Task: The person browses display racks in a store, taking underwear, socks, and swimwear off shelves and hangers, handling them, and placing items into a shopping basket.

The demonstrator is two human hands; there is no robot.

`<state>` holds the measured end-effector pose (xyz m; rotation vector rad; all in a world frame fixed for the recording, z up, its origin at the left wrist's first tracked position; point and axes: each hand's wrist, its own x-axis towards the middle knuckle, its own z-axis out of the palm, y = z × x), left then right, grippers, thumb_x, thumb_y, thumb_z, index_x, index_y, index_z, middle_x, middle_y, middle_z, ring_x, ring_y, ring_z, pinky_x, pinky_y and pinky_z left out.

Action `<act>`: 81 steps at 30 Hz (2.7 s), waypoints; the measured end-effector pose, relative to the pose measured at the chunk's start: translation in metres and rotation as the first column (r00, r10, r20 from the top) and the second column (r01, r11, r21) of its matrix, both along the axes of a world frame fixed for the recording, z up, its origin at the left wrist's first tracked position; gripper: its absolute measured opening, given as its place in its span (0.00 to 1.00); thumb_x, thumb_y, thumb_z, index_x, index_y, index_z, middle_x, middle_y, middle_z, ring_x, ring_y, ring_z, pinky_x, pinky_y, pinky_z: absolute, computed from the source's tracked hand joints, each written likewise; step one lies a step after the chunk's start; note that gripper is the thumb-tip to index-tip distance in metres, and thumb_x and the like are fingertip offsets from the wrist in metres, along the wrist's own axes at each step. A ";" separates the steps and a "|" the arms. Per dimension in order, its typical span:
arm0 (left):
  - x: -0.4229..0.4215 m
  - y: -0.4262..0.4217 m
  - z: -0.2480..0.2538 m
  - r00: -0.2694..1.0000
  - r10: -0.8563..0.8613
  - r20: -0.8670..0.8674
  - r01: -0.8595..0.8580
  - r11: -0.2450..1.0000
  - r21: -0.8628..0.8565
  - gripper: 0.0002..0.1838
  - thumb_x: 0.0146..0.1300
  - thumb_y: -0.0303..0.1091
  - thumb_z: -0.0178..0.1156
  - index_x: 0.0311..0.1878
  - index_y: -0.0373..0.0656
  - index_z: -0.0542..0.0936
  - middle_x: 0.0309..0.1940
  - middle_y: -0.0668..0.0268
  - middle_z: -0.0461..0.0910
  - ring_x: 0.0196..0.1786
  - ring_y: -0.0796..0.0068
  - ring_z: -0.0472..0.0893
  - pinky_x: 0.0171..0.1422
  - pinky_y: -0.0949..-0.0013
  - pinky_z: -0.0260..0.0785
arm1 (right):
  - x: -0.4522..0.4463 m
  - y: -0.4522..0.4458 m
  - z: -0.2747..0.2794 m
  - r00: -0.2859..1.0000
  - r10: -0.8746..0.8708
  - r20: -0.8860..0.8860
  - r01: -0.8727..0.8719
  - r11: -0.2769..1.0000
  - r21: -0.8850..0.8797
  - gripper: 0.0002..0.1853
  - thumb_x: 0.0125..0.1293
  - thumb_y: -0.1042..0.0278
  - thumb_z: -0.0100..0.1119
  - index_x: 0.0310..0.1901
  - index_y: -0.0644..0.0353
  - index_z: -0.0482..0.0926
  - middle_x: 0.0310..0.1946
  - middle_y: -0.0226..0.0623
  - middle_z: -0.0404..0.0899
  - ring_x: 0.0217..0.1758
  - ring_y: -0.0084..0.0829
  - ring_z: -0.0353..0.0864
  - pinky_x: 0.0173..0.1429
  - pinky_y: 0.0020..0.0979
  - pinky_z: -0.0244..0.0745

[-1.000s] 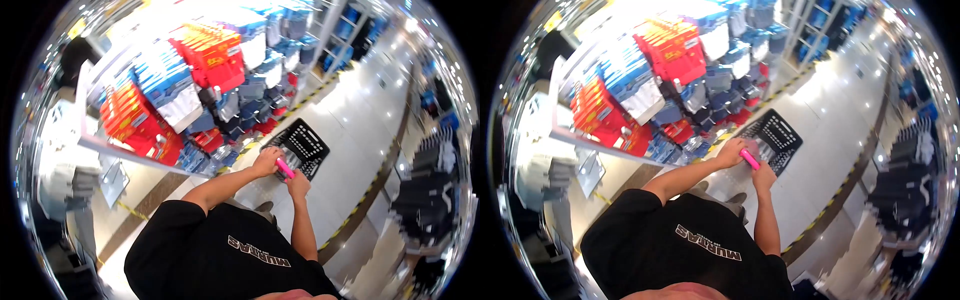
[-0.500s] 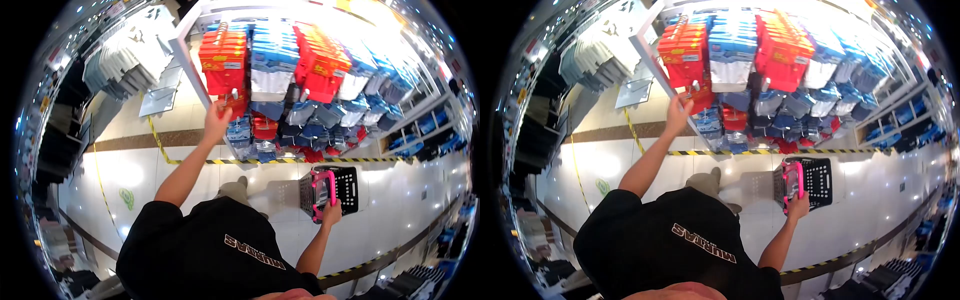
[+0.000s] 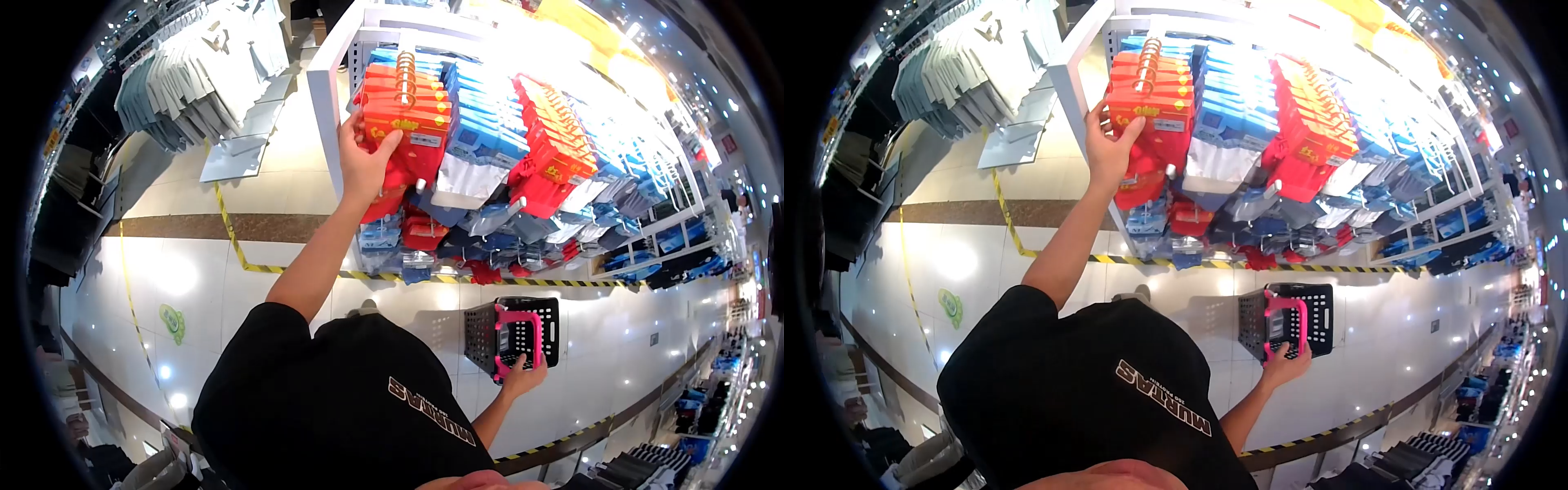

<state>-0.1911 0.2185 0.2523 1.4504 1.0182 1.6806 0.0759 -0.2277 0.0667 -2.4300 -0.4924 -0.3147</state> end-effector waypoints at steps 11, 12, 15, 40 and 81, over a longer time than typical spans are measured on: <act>-0.044 -0.003 0.009 0.937 -0.328 -0.122 0.324 0.945 -0.051 0.18 0.66 0.38 0.67 0.50 0.33 0.78 0.44 0.60 0.82 0.42 0.76 0.80 0.48 0.71 0.73 | -0.079 0.213 0.043 0.680 0.676 -0.282 -0.493 0.707 0.508 0.18 0.65 0.70 0.65 0.55 0.65 0.77 0.50 0.41 0.81 0.55 0.33 0.79 0.64 0.35 0.70; -0.048 -0.007 0.019 0.923 -0.381 -0.047 0.379 0.924 -0.052 0.18 0.66 0.37 0.66 0.50 0.33 0.78 0.44 0.60 0.82 0.43 0.77 0.80 0.49 0.72 0.73 | -0.089 0.229 0.055 0.630 0.728 -0.271 -0.547 0.663 0.511 0.17 0.65 0.70 0.65 0.54 0.65 0.78 0.48 0.40 0.82 0.54 0.33 0.80 0.64 0.34 0.70; -0.054 -0.017 0.050 0.843 -0.504 0.185 0.511 0.859 0.013 0.16 0.68 0.34 0.64 0.53 0.33 0.76 0.46 0.62 0.82 0.46 0.79 0.80 0.52 0.72 0.73 | -0.109 0.259 0.089 0.581 0.782 -0.223 -0.588 0.594 0.549 0.16 0.65 0.73 0.65 0.53 0.66 0.78 0.48 0.39 0.82 0.54 0.31 0.80 0.62 0.32 0.71; -0.036 -0.095 -0.114 0.545 -0.658 0.520 0.802 0.227 -0.553 0.12 0.70 0.36 0.63 0.45 0.35 0.81 0.36 0.70 0.82 0.37 0.86 0.78 0.43 0.78 0.71 | -0.129 0.270 0.082 0.329 0.834 -0.442 -0.390 0.546 0.741 0.11 0.67 0.76 0.62 0.50 0.67 0.81 0.44 0.35 0.82 0.48 0.22 0.78 0.55 0.25 0.73; -0.032 -0.100 -0.154 0.777 -0.454 0.436 0.625 0.478 -0.617 0.27 0.67 0.24 0.56 0.69 0.40 0.65 0.59 0.58 0.74 0.58 0.73 0.77 0.59 0.68 0.72 | -0.134 0.264 0.058 0.468 0.757 -0.457 -0.377 0.638 0.671 0.09 0.68 0.70 0.65 0.44 0.68 0.84 0.34 0.28 0.84 0.34 0.14 0.77 0.39 0.18 0.71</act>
